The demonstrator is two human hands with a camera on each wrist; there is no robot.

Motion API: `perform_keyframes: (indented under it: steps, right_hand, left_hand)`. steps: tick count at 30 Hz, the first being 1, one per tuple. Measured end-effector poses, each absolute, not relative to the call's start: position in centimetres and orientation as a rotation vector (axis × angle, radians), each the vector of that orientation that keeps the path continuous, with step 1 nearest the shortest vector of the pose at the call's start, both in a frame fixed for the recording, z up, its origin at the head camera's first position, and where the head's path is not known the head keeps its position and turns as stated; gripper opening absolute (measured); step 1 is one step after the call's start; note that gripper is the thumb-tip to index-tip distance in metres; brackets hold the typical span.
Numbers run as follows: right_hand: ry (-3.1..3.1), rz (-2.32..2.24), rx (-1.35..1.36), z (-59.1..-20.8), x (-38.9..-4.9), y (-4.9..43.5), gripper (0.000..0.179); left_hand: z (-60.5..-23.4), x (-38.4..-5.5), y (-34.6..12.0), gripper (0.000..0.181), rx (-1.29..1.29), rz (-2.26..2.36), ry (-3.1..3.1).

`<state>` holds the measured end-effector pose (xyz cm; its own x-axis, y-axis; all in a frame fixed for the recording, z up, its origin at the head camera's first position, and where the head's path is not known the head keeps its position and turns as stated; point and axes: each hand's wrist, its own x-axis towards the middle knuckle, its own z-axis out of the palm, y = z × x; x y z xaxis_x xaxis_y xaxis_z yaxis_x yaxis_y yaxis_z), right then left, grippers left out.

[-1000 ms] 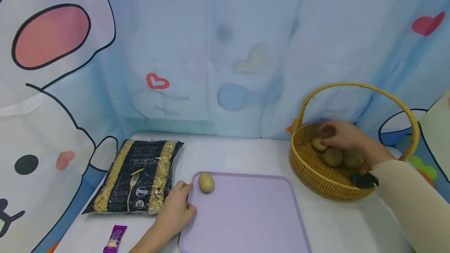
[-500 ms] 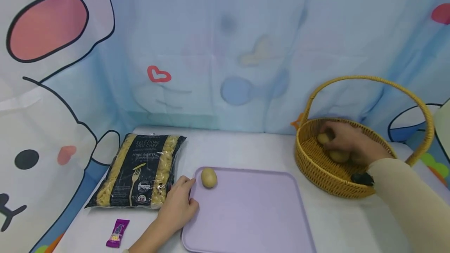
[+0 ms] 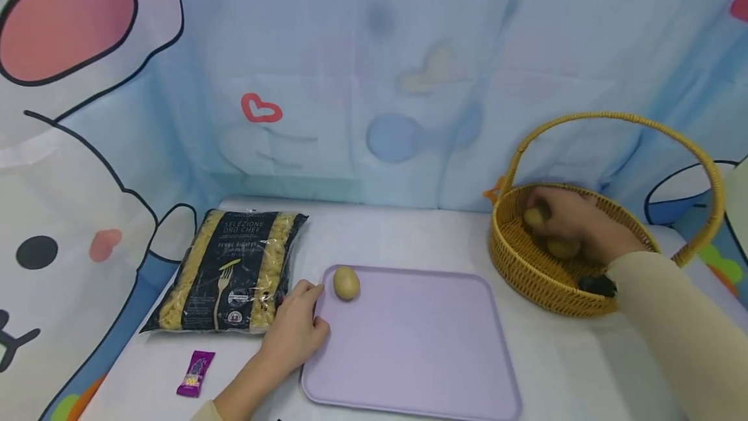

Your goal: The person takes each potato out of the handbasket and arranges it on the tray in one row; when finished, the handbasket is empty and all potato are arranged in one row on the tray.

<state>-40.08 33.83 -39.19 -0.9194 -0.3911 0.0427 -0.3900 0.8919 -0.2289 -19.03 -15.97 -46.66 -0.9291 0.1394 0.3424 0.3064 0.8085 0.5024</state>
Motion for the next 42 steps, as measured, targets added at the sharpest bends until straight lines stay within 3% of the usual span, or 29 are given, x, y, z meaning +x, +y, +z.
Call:
perform_keyframes:
  steps: [13,27,42]
  right_hand:
    - [3.073,-0.397,-0.6,-35.2,-38.6,32.7,0.044]
    - [3.124,-0.3,-0.776,-32.0,-35.5,30.2,0.044]
    - [3.092,-0.414,-1.034,-32.1,-32.3,23.7,0.04]
  left_hand:
    - [-46.5,-19.0,-15.8,0.053,-0.345,-0.838,-2.711]
    - [-46.5,-18.8,-15.7,0.054,-0.319,-0.833,-2.72]
    - [-46.4,-18.8,-15.7,0.053,-0.342,-0.827,-2.712]
